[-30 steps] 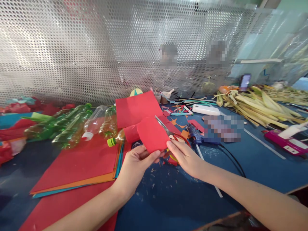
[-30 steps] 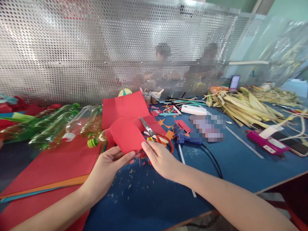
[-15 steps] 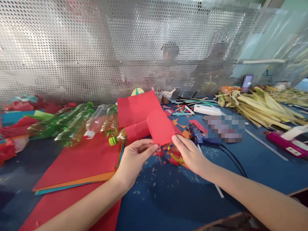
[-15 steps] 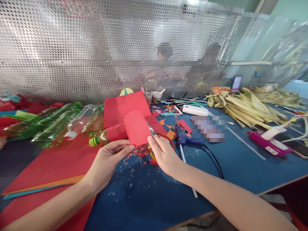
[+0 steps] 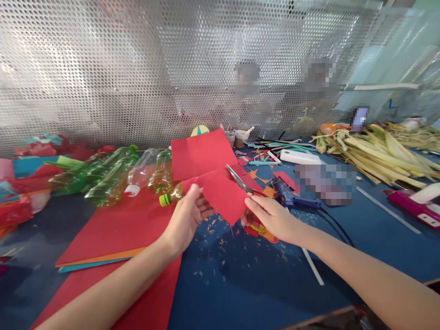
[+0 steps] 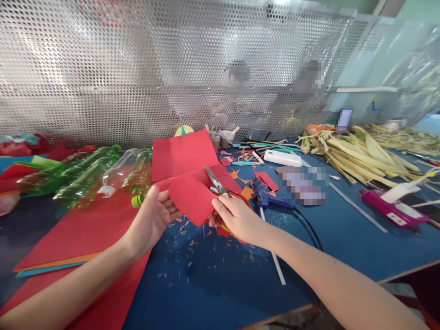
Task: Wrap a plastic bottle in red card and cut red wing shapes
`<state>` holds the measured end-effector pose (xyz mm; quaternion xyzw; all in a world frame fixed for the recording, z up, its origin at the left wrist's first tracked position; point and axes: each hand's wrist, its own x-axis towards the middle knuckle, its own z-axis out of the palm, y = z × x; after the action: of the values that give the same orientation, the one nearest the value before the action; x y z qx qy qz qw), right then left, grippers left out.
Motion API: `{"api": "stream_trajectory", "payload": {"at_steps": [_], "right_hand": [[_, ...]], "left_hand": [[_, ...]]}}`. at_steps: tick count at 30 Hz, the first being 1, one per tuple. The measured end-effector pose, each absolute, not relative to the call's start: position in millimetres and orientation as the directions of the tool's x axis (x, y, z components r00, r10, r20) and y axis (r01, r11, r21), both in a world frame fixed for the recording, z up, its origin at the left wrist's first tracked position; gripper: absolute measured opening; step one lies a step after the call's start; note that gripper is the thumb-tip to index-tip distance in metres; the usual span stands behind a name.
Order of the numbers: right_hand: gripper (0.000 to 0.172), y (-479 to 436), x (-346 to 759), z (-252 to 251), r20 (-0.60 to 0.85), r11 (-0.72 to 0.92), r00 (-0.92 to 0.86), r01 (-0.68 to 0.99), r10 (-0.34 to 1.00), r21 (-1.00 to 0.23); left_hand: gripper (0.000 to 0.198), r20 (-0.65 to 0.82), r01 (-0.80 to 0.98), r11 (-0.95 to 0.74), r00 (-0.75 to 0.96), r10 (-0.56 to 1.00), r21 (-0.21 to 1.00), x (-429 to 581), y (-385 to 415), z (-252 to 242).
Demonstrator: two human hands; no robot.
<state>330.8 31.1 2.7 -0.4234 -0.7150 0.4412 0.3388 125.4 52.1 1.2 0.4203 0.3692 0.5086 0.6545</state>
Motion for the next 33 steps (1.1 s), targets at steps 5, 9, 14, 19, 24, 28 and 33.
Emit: {"api": "stream_trajectory", "payload": {"at_steps": [5,9,14,19,24,28,33], "right_hand": [[0.042,33,329,-6,0.113,0.265,-0.384,0.372,0.917,-0.889],[0.043,36,331,-5,0.112,0.207,-0.266,0.363,0.958,-0.908],[0.042,34,330,-4,0.038,0.132,-0.307,0.291,0.951,-0.948],[0.042,30,327,-4,0.135,0.222,-0.384,0.190,0.913,-0.957],[0.037,31,326,-3,0.101,0.165,-0.352,0.157,0.930,-0.974],[0.037,34,326,-5,0.116,0.165,-0.324,0.127,0.939,-0.978],[0.048,36,331,-3,0.083,0.103,-0.254,0.067,0.964,-0.992]], "left_hand": [[0.023,-0.030,-0.265,0.085,0.205,0.978,0.960,129,45,-2],[0.021,-0.068,-0.306,0.110,0.144,0.987,0.946,128,46,0],[0.023,-0.033,-0.263,0.046,0.053,0.998,0.964,130,42,3],[0.016,0.048,-0.129,-0.031,0.134,0.990,0.991,136,30,5],[0.021,0.082,-0.134,-0.045,0.279,0.957,0.990,137,26,7],[0.020,0.007,-0.196,0.046,0.261,0.965,0.980,135,30,5],[0.026,-0.120,-0.385,0.154,0.112,0.987,0.910,129,39,1]]}}
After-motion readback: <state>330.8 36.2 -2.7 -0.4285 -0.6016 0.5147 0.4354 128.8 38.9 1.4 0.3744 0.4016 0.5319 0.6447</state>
